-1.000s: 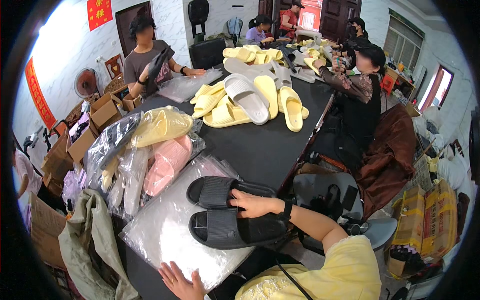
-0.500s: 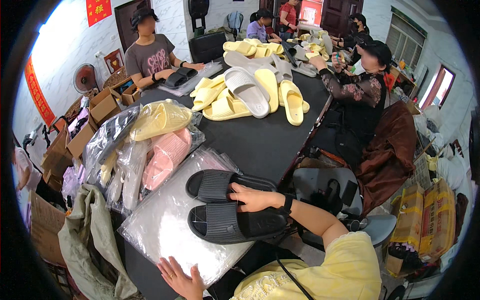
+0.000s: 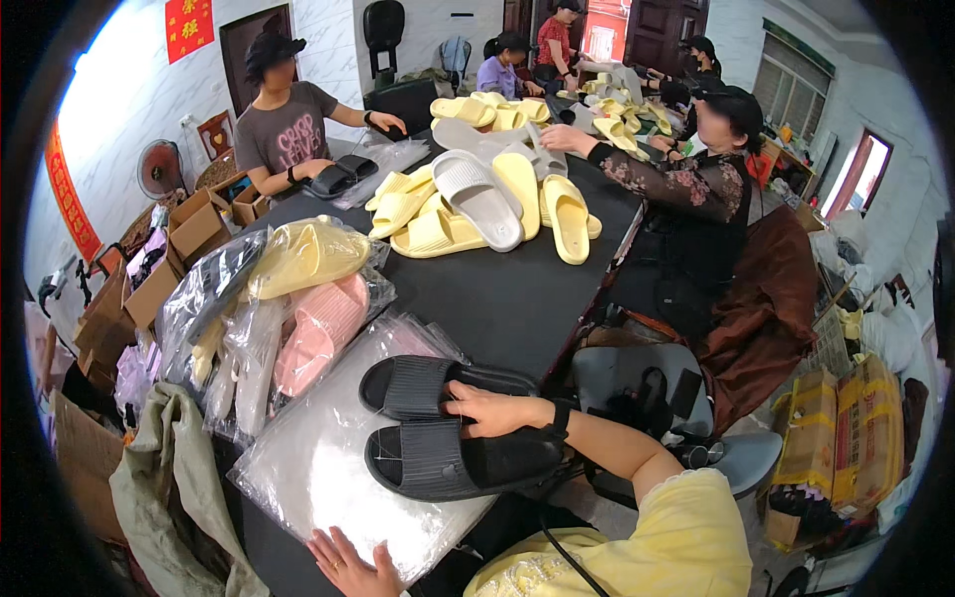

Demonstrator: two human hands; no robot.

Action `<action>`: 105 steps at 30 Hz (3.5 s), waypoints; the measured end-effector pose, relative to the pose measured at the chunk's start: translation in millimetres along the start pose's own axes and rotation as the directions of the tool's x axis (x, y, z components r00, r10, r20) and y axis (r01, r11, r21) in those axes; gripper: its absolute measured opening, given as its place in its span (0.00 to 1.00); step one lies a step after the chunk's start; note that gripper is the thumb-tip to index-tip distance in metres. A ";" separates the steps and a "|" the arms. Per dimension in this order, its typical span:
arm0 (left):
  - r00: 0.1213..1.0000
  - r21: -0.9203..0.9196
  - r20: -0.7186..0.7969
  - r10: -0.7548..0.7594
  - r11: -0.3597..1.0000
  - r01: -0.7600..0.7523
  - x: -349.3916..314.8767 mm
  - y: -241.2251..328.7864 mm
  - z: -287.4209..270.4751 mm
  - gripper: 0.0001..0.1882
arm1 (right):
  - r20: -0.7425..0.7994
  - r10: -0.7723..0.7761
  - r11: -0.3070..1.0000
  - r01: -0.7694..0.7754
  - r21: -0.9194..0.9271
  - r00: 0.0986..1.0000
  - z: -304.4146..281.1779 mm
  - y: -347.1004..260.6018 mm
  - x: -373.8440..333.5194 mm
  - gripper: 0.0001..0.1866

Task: Packing pairs of slippers into plastic bags at a workshop table.

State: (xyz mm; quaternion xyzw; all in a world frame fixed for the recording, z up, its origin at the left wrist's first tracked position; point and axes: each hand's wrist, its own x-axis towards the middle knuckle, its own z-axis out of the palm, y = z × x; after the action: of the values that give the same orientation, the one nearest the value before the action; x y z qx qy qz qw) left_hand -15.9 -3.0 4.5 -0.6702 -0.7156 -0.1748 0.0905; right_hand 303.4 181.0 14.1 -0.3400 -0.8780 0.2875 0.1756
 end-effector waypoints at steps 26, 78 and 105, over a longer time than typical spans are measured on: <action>0.999 -0.018 0.029 -0.034 0.999 0.034 -0.3 1.5 4.3 0.35 | -0.756 0.196 0.945 -0.327 -0.025 0.625 -181.5 59.9 -8.2 0.15; 0.984 -0.130 0.065 -0.165 0.976 0.172 -10.3 -5.0 8.7 0.37 | -0.063 0.309 0.027 0.058 0.998 0.949 -104.3 -51.2 130.9 0.04; 0.987 -0.112 0.123 -0.105 0.987 0.119 -2.6 -6.5 -1.9 0.38 | 0.198 -0.157 0.798 0.242 -0.551 0.968 -43.9 0.0 61.2 0.23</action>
State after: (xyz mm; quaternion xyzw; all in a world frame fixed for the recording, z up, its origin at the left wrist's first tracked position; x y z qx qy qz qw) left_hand -22.3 -6.3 4.4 -0.6421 -0.7445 -0.1825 -0.0017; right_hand 282.3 240.6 55.0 -0.2609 -0.9647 0.0147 0.0321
